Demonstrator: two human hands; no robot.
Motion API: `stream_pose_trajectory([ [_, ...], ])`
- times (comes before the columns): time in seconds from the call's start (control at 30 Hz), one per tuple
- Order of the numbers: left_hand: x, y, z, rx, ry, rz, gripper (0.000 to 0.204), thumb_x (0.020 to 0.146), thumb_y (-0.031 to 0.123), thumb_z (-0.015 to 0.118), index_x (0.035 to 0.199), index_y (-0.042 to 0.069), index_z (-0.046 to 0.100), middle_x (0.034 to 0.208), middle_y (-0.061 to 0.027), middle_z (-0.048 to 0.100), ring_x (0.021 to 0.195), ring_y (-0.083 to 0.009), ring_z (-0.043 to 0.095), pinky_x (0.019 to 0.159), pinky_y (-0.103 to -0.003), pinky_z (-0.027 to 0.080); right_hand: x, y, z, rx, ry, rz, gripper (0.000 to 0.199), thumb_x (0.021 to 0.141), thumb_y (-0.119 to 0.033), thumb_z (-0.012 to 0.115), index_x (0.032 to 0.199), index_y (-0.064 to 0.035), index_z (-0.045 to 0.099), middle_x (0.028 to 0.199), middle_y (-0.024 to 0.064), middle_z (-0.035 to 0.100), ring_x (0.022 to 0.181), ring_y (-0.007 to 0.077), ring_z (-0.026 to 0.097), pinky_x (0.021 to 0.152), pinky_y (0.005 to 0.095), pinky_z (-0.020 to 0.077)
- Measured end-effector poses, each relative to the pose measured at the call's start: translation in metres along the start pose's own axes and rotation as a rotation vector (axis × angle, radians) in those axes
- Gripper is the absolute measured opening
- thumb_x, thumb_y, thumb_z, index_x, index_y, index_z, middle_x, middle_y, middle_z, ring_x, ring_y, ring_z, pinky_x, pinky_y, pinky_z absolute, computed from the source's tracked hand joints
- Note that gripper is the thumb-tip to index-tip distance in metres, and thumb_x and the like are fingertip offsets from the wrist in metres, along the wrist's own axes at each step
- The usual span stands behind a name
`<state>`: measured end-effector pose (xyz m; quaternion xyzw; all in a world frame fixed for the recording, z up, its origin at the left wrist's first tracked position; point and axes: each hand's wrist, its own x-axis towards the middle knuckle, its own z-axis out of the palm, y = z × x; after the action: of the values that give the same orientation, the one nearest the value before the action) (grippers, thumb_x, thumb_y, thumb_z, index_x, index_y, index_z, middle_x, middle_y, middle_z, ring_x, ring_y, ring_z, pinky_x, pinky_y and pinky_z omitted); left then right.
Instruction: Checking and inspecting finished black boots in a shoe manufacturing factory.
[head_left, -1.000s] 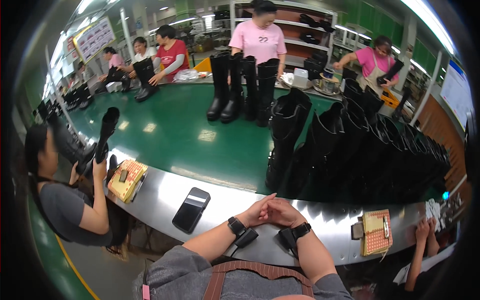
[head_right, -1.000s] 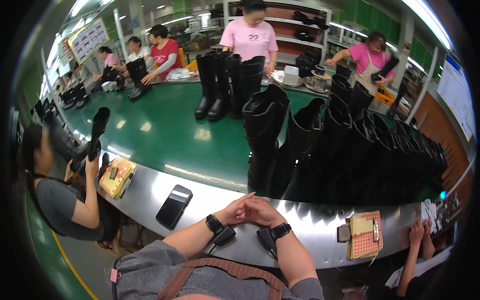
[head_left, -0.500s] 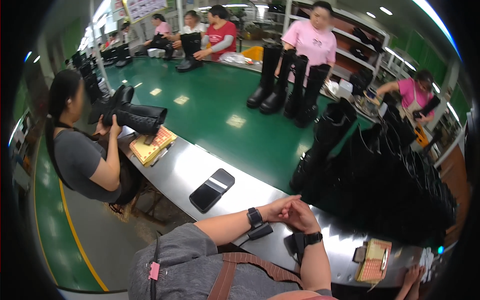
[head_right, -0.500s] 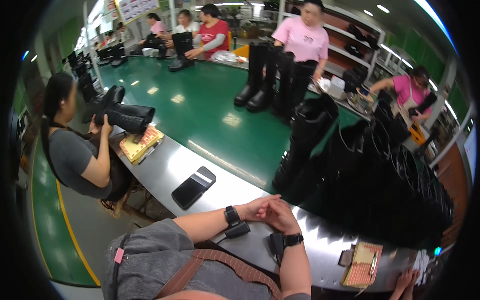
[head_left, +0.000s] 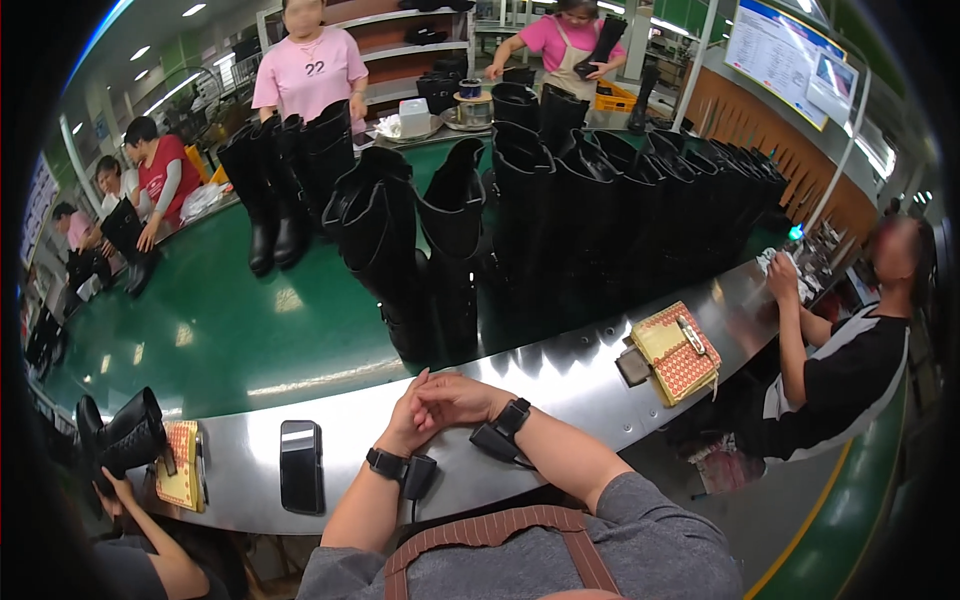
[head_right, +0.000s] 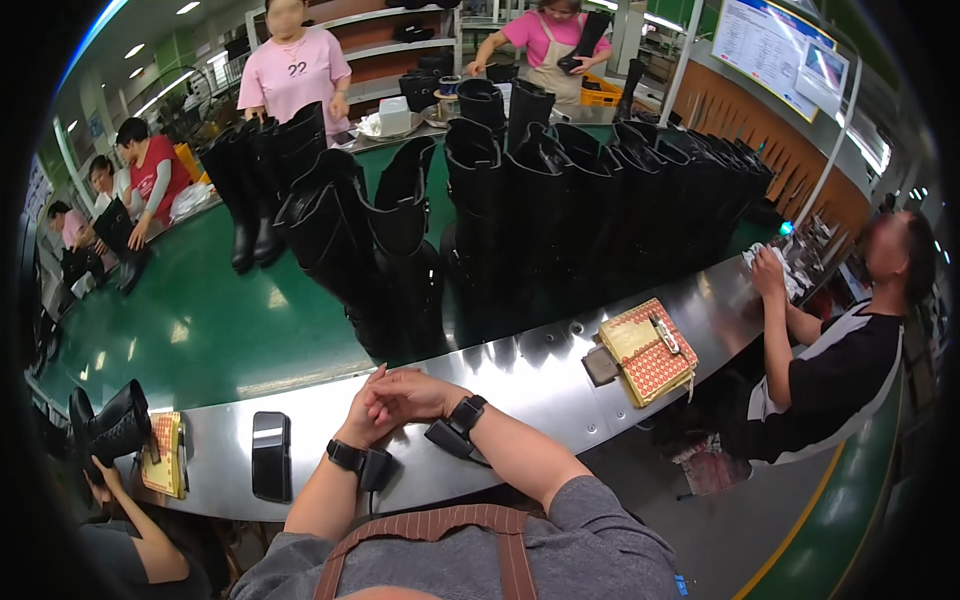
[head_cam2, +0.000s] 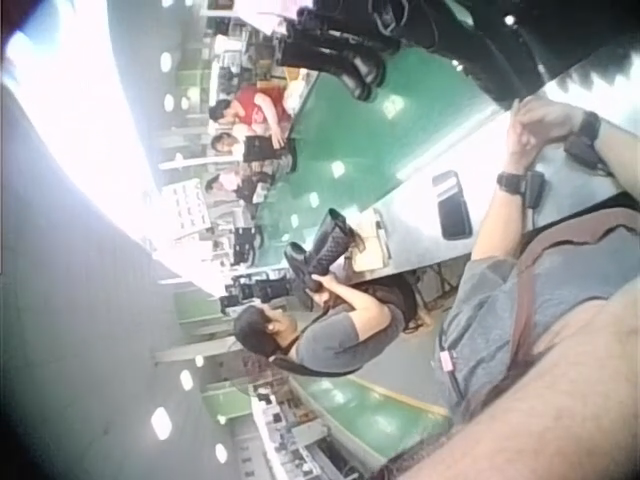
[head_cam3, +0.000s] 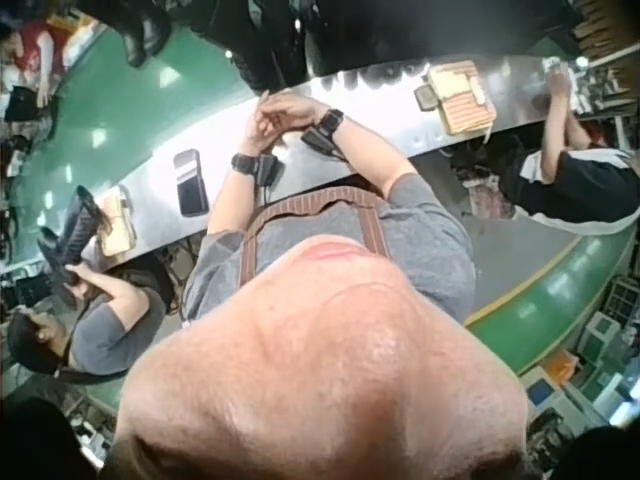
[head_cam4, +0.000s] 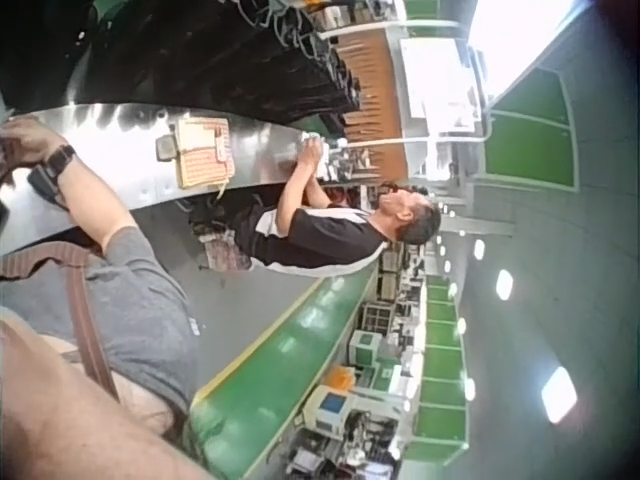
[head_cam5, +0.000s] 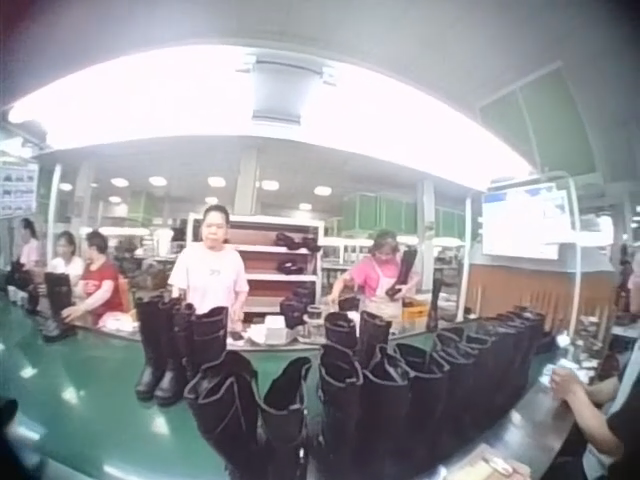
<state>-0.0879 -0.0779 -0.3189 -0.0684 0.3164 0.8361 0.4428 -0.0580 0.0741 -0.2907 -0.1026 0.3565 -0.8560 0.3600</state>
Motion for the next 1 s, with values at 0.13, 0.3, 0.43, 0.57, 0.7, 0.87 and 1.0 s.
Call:
stream_pose_trajectory([
  [0.13, -0.009, -0.001, 0.024, 0.053, 0.072, 0.008, 0.054, 0.104, 0.040, 0.039, 0.126, -0.007, 0.055, 0.042, 0.0042, 0.044, 0.032, -0.0072, 0.045, 0.038, -0.017, 0.044, -0.002, 0.001, 0.002, 0.000, -0.017, -0.019, 0.030, 0.103, -0.022, 0.048, 0.100, 0.0027, 0.065, 0.092, 0.0123, 0.069, 0.079, 0.0156, 0.067, 0.079, 0.0290, 0.0540],
  [0.3, -0.010, 0.002, 0.007, 0.065, -0.017, 0.036, 0.052, 0.104, 0.040, 0.040, 0.123, -0.006, 0.057, 0.041, 0.0046, 0.044, 0.030, -0.0075, 0.042, 0.036, -0.018, 0.042, -0.001, -0.001, 0.003, -0.010, -0.012, 0.012, 0.030, 0.102, -0.022, 0.048, 0.099, 0.0030, 0.065, 0.090, 0.0127, 0.070, 0.078, 0.0158, 0.067, 0.078, 0.0288, 0.0542],
  [0.43, -0.005, 0.000, 0.014, 0.012, 0.010, 0.017, 0.044, 0.103, 0.039, 0.043, 0.102, 0.001, 0.064, 0.038, 0.0058, 0.040, 0.029, -0.0074, 0.040, 0.037, -0.017, 0.043, -0.001, -0.002, 0.003, 0.034, 0.051, -0.017, 0.028, 0.101, -0.020, 0.050, 0.100, 0.0037, 0.065, 0.091, 0.0127, 0.069, 0.079, 0.0168, 0.067, 0.077, 0.0311, 0.0554],
  [0.57, -0.037, 0.011, 0.064, 0.192, -0.036, 0.049, 0.033, 0.102, 0.036, 0.048, 0.102, 0.006, 0.062, 0.076, -0.0022, 0.063, 0.073, -0.0118, 0.064, 0.072, -0.028, 0.056, -0.025, -0.029, 0.029, -0.134, 0.309, -0.087, 0.026, 0.101, -0.024, 0.052, 0.108, -0.0028, 0.063, 0.097, 0.0053, 0.066, 0.085, 0.0124, 0.063, 0.081, 0.0297, 0.0536],
  [0.7, -0.021, 0.034, 0.033, 1.123, 0.275, 0.667, 0.050, 0.086, 0.034, 0.072, 0.125, 0.007, 0.055, 0.119, -0.0155, 0.058, 0.118, -0.0310, 0.054, 0.099, -0.046, 0.043, -0.071, -0.043, -0.004, -0.065, 0.299, -0.257, 0.022, 0.101, -0.026, 0.051, 0.108, -0.0083, 0.062, 0.098, 0.0023, 0.065, 0.086, 0.0111, 0.062, 0.084, 0.0316, 0.0483],
  [0.87, -0.010, 0.053, 0.113, 1.547, 0.662, 1.129, 0.086, 0.063, 0.054, 0.084, 0.133, 0.014, 0.053, 0.143, -0.0358, 0.023, 0.136, -0.0516, 0.022, 0.112, -0.051, 0.027, -0.091, -0.028, -0.041, 0.304, 0.301, -0.375, 0.019, 0.101, -0.023, 0.051, 0.106, -0.0071, 0.062, 0.088, 0.0014, 0.060, 0.076, 0.0109, 0.056, 0.076, 0.0285, 0.0479],
  [1.0, 0.050, 0.054, 0.144, 1.576, 0.837, 1.068, 0.100, 0.057, 0.064, 0.082, 0.132, 0.005, 0.053, 0.147, -0.0263, 0.016, 0.137, -0.0520, 0.013, 0.108, -0.066, 0.017, -0.088, -0.025, -0.058, 0.309, 0.385, -0.314, 0.017, 0.099, -0.017, 0.056, 0.106, -0.0041, 0.063, 0.087, 0.0016, 0.059, 0.073, 0.0100, 0.054, 0.072, 0.0270, 0.0485],
])
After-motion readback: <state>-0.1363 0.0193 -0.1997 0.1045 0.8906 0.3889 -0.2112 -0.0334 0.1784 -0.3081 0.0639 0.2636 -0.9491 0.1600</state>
